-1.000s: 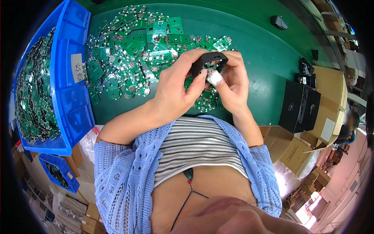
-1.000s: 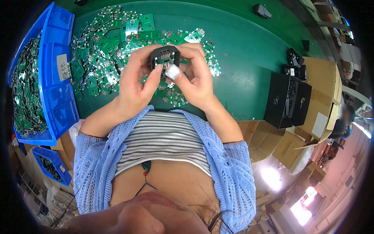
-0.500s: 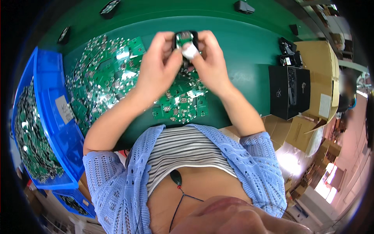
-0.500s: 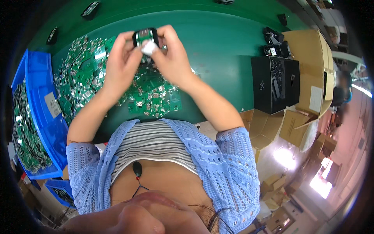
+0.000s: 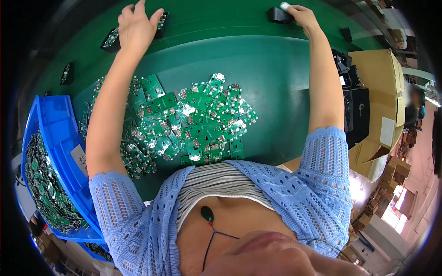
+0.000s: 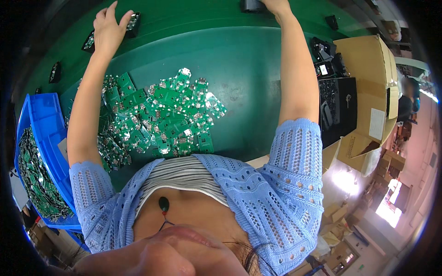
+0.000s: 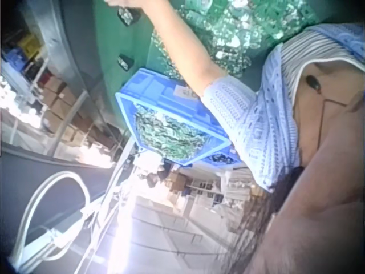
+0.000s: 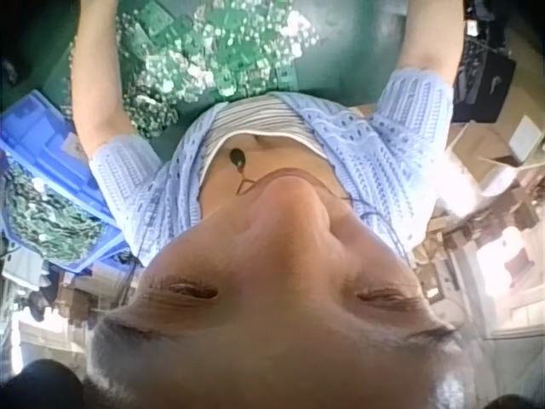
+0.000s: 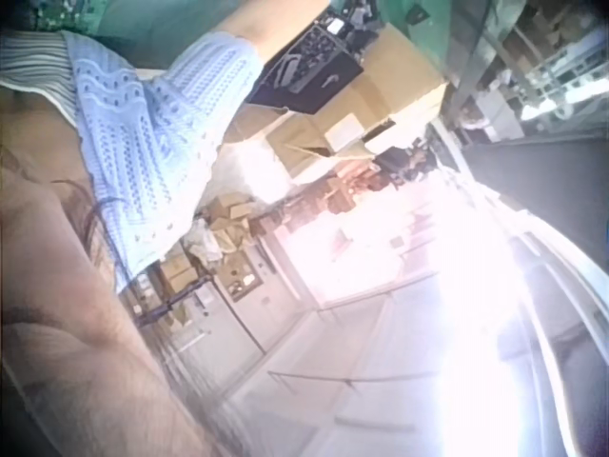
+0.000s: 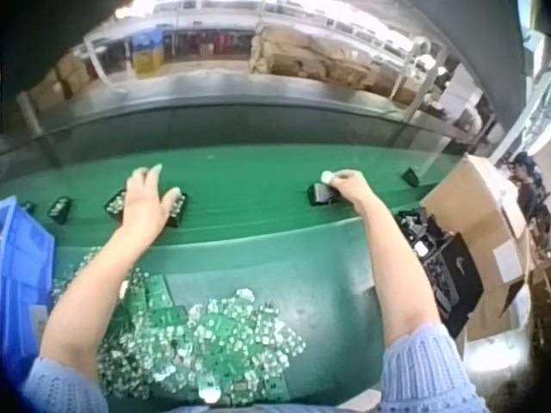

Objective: Assembling green circuit boards into small black plastic housings and applying white adhesive or sealant.

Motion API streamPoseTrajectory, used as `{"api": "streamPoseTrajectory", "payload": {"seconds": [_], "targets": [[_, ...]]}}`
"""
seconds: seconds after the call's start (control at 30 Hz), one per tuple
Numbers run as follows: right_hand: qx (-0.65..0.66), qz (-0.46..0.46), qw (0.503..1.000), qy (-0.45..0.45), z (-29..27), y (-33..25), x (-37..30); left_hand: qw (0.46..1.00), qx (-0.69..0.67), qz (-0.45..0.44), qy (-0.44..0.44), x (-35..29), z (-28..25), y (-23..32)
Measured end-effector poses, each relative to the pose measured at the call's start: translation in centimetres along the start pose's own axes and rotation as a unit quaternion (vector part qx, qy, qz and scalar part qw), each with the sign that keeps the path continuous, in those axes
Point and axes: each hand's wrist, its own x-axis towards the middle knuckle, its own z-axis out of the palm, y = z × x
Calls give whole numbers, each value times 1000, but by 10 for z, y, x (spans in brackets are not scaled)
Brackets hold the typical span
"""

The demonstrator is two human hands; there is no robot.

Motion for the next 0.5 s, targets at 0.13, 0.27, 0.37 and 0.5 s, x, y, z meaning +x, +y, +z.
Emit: {"api": "streamPoseTrajectory", "payload": {"seconds": [0.13,0.27,0.37,0.5], "targets": [[76,12,996,-48,20,-44,-36,920,-378,71,75,-27,-32,17],[156,-136,978,-36,44,-13,-27,717,-661,-36,-217,-54,-51,54],[264,-295,910,-118,69,-68,-115,524,-767,-189,-317,-65,-87,56],[343,-317,865,-182,66,-115,-229,283,-837,-185,-431,-80,-116,49]]}}
